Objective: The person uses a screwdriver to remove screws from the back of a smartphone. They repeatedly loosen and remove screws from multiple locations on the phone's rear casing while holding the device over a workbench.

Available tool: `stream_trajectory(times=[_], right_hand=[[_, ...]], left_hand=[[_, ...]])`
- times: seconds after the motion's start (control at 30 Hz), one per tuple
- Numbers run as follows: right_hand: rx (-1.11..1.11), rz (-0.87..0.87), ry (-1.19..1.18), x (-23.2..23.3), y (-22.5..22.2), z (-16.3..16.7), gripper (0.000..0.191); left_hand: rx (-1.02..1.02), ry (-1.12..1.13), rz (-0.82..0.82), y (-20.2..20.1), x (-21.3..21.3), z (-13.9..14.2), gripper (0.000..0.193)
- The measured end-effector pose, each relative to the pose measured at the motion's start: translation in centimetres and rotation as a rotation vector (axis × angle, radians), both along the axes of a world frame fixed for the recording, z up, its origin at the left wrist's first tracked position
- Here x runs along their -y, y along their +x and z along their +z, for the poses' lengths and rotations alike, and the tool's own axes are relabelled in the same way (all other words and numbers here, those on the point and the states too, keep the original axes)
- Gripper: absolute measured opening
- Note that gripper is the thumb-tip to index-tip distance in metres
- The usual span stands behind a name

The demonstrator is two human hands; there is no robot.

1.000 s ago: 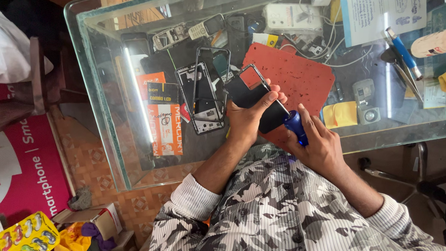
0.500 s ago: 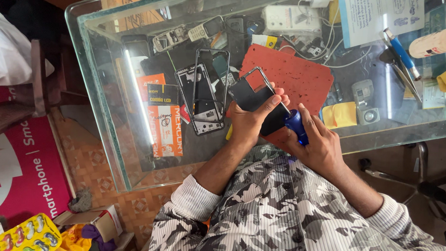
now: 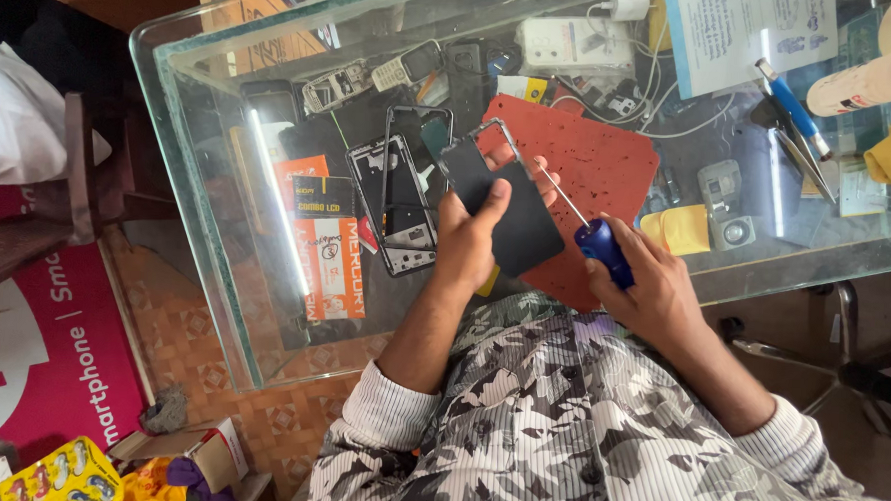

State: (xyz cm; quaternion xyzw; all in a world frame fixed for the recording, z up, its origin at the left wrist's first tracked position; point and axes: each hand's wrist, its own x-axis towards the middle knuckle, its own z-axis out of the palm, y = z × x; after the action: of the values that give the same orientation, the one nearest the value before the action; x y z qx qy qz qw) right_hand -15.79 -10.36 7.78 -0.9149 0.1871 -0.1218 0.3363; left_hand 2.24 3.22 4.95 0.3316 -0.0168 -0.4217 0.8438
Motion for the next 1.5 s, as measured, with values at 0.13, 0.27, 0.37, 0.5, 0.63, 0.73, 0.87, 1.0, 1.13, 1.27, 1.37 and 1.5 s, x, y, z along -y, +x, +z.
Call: stream_trajectory(times=[0.13,0.27,0.37,0.5,0.63,0.73,0.87,1.0,1.13,1.27,1.37,1.5], right_hand=[[-0.102,0.048,-0.041,0.7,-0.7,0.7,0.054],[-0.083,0.139,-0.071,1.2,-1.2,1.4,0.055],[-0.068,0.141,-0.11,1.4,-1.3,1.8,0.056],[-0.094,0.12,-0.138,1.7,-1.6,2.3,0.055],[-0.149,0.148,-0.215,1.8,-1.6,2.4,0.055],[-0.097,0.181,-0.237,1.8,-1.5,2.5,0.057],[-0.147,0.165,-0.188,1.8,-1.4,2.8,0.057],[-0.15,0.164,-0.166,1.9,-1.3,3.1,0.058],[-0.158,0.159,-0.157,1.9,-1.3,3.2,0.059],[-0.155,0.165,-0.14,2.0,-1.2,3.3,0.06],[-0.175,0.159,-0.127,2.1,-1.2,3.4,0.06],[-0.17,0.161,-0.125,2.1,-1.3,3.3,0.06]], left_hand=[[0.069,0.095,0.024,0.9,-0.8,-1.7,0.034],[0.44,0.283,0.093,1.2,-1.0,-4.2,0.034],[0.54,0.437,0.079,1.3,-1.4,-4.6,0.038],[0.977,0.699,0.109,2.0,-1.2,-3.7,0.044],[0.949,0.795,-0.014,2.0,-0.9,-2.8,0.047],[0.941,0.73,0.006,1.8,-0.7,-2.9,0.048],[0.955,0.64,0.036,1.6,-0.8,-3.5,0.047],[0.999,0.575,0.059,1.8,-0.9,-3.9,0.045],[0.93,0.72,-0.036,1.7,-1.0,-4.0,0.046],[0.978,0.59,0.052,1.6,-1.1,-4.1,0.044],[0.997,0.536,0.085,1.6,-1.1,-4.2,0.043],[0.94,0.598,0.058,1.6,-1.2,-4.3,0.044]])
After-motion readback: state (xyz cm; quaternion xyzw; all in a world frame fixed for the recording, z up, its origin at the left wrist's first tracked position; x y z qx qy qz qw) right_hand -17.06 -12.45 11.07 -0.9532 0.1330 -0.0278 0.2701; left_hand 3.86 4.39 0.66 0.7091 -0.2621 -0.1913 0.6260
